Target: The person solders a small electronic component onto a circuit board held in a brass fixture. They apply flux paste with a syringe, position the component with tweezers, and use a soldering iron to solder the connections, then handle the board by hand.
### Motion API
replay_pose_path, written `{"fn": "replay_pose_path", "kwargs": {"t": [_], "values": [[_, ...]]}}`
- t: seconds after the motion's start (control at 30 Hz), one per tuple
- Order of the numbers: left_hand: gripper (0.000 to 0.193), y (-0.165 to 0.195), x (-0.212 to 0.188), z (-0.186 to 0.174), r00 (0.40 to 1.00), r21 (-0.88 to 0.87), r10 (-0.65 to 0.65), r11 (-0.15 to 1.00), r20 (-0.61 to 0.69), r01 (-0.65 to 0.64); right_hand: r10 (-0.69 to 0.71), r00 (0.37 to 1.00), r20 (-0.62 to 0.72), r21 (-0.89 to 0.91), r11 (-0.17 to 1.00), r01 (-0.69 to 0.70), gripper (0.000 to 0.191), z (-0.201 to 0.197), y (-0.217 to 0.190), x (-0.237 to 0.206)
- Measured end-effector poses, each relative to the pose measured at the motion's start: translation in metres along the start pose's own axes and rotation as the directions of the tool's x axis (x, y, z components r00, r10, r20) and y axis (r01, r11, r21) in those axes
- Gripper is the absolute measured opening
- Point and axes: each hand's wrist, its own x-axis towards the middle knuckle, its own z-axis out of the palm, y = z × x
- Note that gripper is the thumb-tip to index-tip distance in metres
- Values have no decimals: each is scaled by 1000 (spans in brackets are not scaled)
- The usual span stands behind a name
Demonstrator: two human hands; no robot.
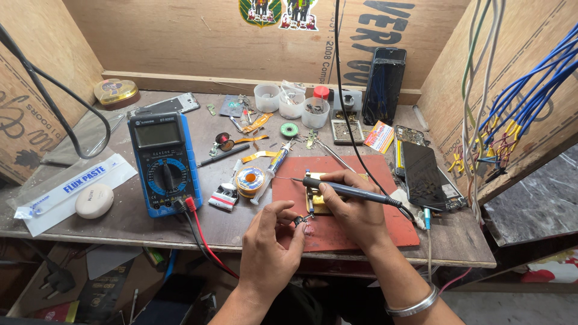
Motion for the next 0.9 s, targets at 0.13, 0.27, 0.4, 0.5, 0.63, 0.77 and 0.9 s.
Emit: {"fn": "replay_pose_path", "kwargs": {"t": [0.13,0.27,0.4,0.5,0.63,0.77,0.9], "values": [[41,-4,-3,3,999,-5,35,999,-23,-35,26,1000,-5,41,999,-26,22,-1,7,1],[43,-22,-5,9,999,-62,-38,997,-34,36,123,992,-23,3,992,-123,24,2,13,3],[44,-60,-4,23,999,-82,-10,997,-49,5,127,990,-56,46,991,-125,25,6,18,7],[41,-89,-6,37,992,10,42,999,-115,-41,159,987,-20,100,983,-156,26,6,22,9],[40,-111,-9,47,996,-99,-72,993,-51,67,117,993,-25,-21,993,-117,27,2,26,10],[39,-108,-10,44,994,-121,-107,987,0,107,129,991,-32,-39,991,-130,27,1,25,9],[40,-95,-12,39,993,-77,-94,993,-74,88,120,993,-7,94,989,-118,26,1,23,7]]}}
